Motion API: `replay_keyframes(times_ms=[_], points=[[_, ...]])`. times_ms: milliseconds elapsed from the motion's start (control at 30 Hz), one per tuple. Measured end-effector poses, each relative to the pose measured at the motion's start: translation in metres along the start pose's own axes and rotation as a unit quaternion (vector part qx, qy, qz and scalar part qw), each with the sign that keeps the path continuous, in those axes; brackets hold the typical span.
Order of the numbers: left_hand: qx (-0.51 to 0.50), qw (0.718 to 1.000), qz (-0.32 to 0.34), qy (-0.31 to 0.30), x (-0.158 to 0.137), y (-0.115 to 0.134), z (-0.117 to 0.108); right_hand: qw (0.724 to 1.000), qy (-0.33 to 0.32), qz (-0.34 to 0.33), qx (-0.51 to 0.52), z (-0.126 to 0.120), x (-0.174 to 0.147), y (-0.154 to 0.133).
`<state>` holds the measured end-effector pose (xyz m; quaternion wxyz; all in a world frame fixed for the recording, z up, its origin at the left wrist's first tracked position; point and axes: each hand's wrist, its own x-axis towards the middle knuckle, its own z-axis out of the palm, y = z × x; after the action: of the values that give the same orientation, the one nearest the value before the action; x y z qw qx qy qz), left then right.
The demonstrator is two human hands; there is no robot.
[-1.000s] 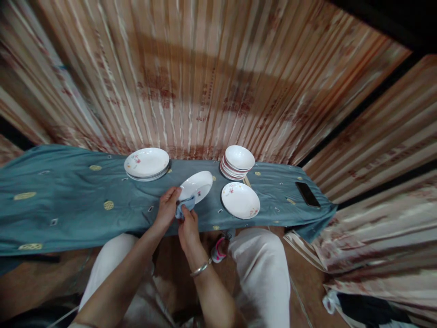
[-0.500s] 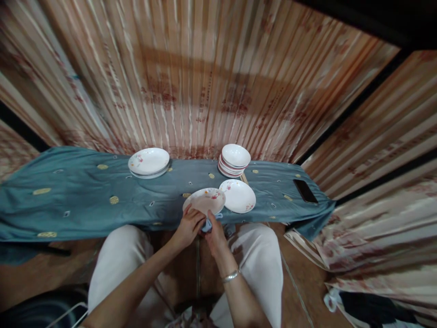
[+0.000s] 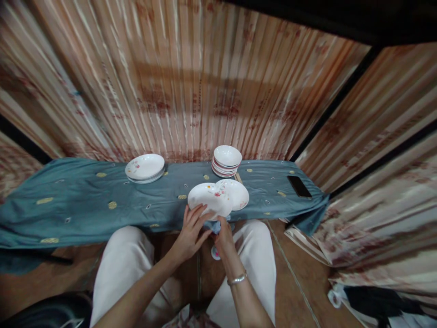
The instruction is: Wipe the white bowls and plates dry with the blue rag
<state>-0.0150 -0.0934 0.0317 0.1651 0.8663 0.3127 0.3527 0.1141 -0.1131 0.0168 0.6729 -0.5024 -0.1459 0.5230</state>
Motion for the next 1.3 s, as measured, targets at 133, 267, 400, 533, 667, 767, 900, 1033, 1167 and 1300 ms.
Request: replay_keyframes(times_ms=[133, 267, 400, 533, 667, 767, 900, 1033, 1167, 1300], points=[[-0.004, 1.0, 0.0, -0.006, -0.006, 0.009, 0.015, 0.998, 0.053, 0.017, 0.03, -0.014, 0.012, -0.028], [-0.026, 1.0, -0.013, -0.008, -0.015, 0.005, 0.035, 0.998, 0.053, 0.029, 0.012, -0.025, 0.024, -0.049], [-0.077, 0.996, -0.04, -0.014, -0.009, 0.001, 0.052, 0.997, 0.071, 0.036, 0.008, -0.03, 0.03, -0.058], [-0.115, 0.99, -0.087, -0.013, 0.01, 0.002, 0.062, 0.996, 0.077, 0.035, 0.012, -0.032, 0.033, -0.059], [-0.105, 0.988, -0.108, -0.022, 0.025, 0.0, 0.068, 0.996, 0.083, 0.037, 0.015, -0.033, 0.035, -0.058], [-0.097, 0.989, -0.113, -0.026, 0.029, -0.003, 0.07, 0.995, 0.091, 0.041, 0.01, -0.033, 0.037, -0.057], [-0.088, 0.989, -0.112, -0.031, 0.032, -0.009, 0.073, 0.995, 0.093, 0.045, -0.005, -0.035, 0.042, -0.055], [-0.074, 0.989, -0.124, -0.033, 0.037, -0.014, 0.075, 0.992, 0.108, 0.062, -0.032, -0.039, 0.05, -0.052], [-0.069, 0.989, -0.128, -0.038, 0.046, -0.021, 0.078, 0.989, 0.114, 0.078, -0.043, -0.039, 0.058, -0.05], [-0.069, 0.989, -0.122, -0.039, 0.052, -0.028, 0.082, 0.99, 0.106, 0.095, -0.023, -0.036, 0.061, -0.053]])
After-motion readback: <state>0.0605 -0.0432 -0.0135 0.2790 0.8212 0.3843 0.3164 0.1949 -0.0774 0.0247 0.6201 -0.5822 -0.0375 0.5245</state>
